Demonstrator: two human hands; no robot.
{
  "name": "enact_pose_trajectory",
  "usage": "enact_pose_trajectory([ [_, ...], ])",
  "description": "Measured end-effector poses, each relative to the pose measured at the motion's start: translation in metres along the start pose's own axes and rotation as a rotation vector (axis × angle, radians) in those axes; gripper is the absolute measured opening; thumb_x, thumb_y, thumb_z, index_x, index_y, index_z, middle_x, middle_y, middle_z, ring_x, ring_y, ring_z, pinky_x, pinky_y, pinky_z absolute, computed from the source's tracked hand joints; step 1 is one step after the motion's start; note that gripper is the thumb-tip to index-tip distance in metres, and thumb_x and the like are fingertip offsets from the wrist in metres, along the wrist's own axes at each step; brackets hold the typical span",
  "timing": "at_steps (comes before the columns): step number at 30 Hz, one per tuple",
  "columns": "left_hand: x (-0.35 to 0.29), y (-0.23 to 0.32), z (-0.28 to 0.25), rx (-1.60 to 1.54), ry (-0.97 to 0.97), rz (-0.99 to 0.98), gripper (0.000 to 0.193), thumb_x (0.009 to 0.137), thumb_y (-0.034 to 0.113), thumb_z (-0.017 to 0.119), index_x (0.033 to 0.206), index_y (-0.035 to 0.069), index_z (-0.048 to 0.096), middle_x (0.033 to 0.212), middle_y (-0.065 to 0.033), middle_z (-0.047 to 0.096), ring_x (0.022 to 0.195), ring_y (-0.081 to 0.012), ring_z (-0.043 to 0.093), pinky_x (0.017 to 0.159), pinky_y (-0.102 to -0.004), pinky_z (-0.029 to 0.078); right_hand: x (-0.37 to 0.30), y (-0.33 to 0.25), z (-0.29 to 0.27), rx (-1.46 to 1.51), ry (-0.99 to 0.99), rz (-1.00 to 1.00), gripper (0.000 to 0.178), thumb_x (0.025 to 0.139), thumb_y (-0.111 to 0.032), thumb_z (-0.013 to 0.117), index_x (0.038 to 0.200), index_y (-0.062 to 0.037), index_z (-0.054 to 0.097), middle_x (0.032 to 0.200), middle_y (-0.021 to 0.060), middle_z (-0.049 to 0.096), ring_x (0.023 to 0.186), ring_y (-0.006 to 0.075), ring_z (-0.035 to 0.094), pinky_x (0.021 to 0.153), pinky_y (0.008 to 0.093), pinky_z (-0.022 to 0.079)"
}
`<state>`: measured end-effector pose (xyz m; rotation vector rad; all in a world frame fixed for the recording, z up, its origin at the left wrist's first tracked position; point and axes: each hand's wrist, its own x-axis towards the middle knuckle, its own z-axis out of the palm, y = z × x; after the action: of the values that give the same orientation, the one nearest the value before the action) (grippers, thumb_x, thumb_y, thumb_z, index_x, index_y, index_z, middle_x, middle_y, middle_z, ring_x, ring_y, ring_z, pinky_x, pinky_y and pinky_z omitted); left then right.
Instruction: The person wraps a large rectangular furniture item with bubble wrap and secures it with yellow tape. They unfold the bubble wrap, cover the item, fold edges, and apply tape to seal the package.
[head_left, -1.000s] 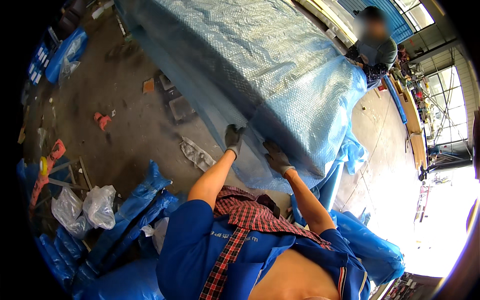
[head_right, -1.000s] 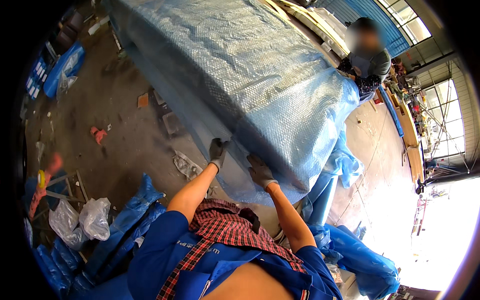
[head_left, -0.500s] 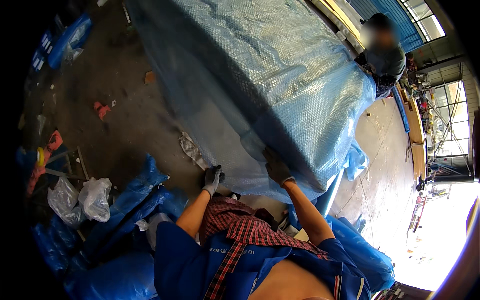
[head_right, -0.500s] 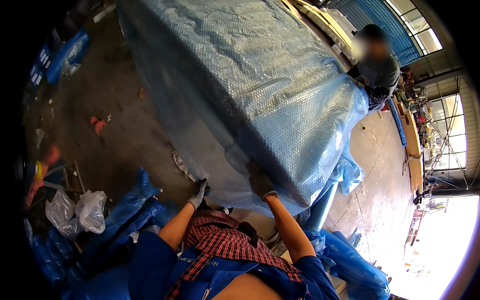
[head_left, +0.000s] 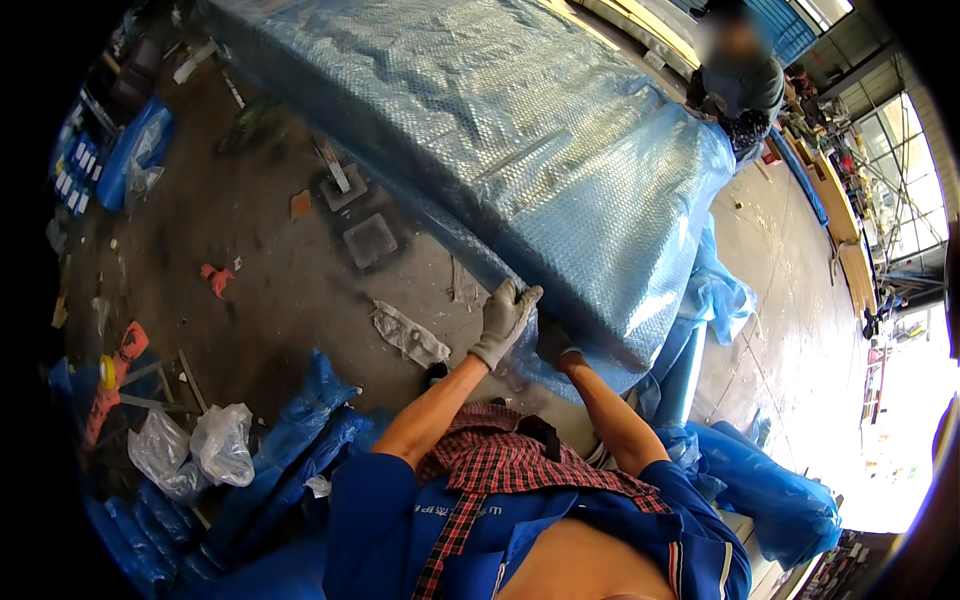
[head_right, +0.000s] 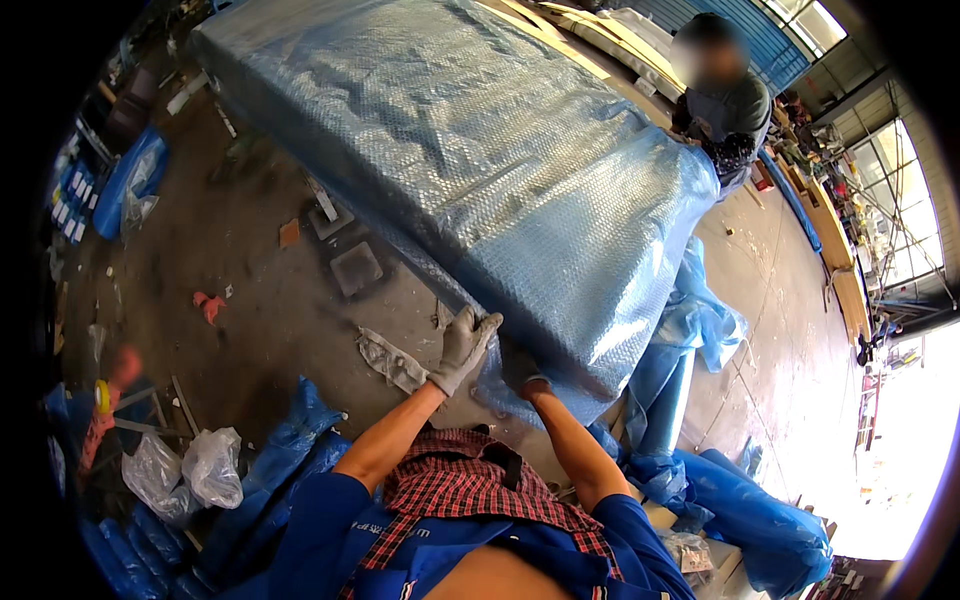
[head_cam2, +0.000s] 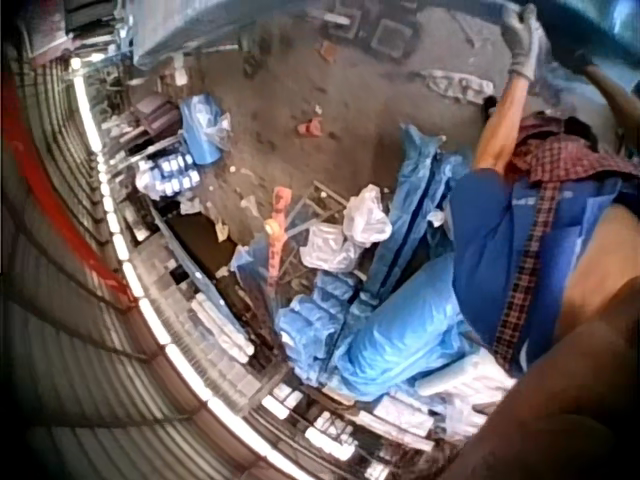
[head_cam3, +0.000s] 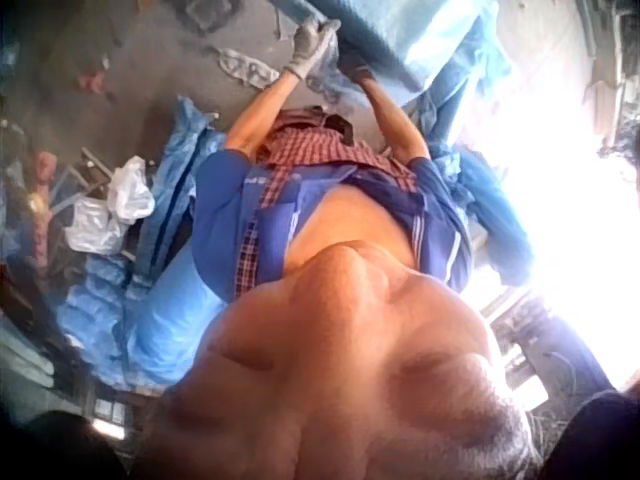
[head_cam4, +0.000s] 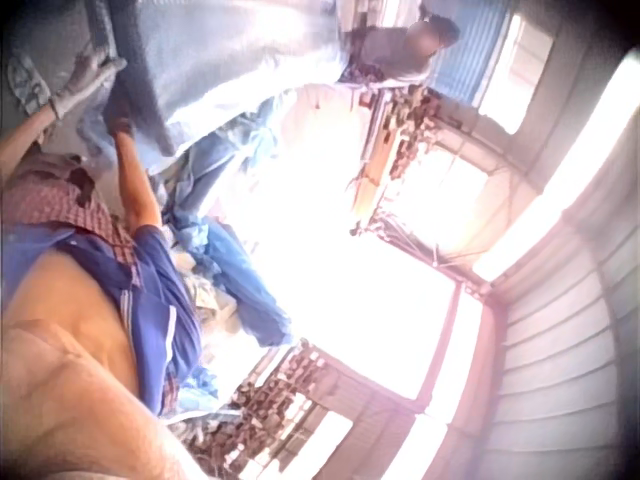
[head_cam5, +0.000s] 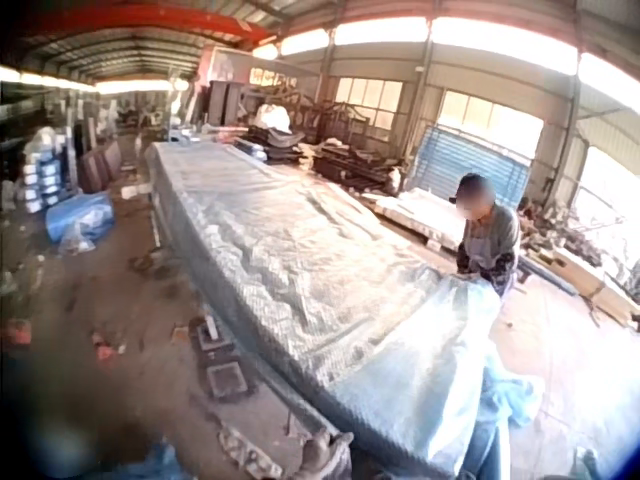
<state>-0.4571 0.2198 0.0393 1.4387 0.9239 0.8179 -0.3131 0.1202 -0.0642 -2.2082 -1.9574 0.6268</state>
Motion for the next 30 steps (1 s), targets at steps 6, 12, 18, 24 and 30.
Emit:
enact_pose_trajectory([
  [6,0.027,-0.001,0.013,-0.210,-0.115,-0.175,0.024,0.086,0.018,0.068,0.078,0.005,0.050,0.066,0.0008,0.053,0.050,-0.0045,0.049,0.042,-0.0203,0.044,-0.073,-0.040,-0.058,0.325,0.203,0.144,0.033,0.085,-0.007,0.052,0.116,0.0015,0.058,0.116,0.0216,0.059,0.105,0.0358,0.057,0.092,0.0402,0.045],
  [12,0.022,0.019,0.009,-0.266,-0.162,-0.240,0.023,0.085,0.019,0.070,0.083,0.005,0.051,0.072,0.0008,0.055,0.055,-0.0051,0.053,0.046,-0.0195,0.047,-0.184,-0.054,-0.018,1.419,0.077,0.543,0.031,0.091,-0.014,0.052,0.117,0.0016,0.059,0.109,0.0102,0.064,0.095,0.0199,0.062,0.085,0.0296,0.048],
  [18,0.022,0.032,0.010,-0.241,-0.224,-0.291,0.022,0.084,0.017,0.071,0.088,0.006,0.052,0.081,-0.0003,0.059,0.063,-0.0049,0.055,0.052,-0.0190,0.050,-0.160,-0.034,0.050,2.242,0.163,0.784,0.031,0.089,-0.016,0.060,0.115,-0.0003,0.055,0.114,0.0145,0.062,0.105,0.0251,0.059,0.094,0.0367,0.048],
  [24,0.020,0.032,0.006,-0.253,-0.266,-0.361,0.013,0.087,0.012,0.064,0.093,0.006,0.054,0.087,-0.0003,0.059,0.071,-0.0085,0.059,0.060,-0.0199,0.052,-0.082,-0.065,0.044,2.886,0.225,0.611,0.035,0.091,-0.020,0.056,0.118,0.0022,0.054,0.123,0.0180,0.058,0.112,0.0315,0.056,0.101,0.0409,0.044],
  [30,0.029,0.033,0.002,-0.219,-0.337,-0.385,0.012,0.088,0.013,0.063,0.091,0.006,0.054,0.087,-0.0018,0.060,0.070,-0.0111,0.062,0.058,-0.0203,0.053,-0.104,-0.061,0.030,2.949,0.607,0.759,0.018,0.090,-0.014,0.049,0.096,0.0000,0.058,0.102,0.0160,0.064,0.093,0.0277,0.063,0.083,0.0360,0.055],
])
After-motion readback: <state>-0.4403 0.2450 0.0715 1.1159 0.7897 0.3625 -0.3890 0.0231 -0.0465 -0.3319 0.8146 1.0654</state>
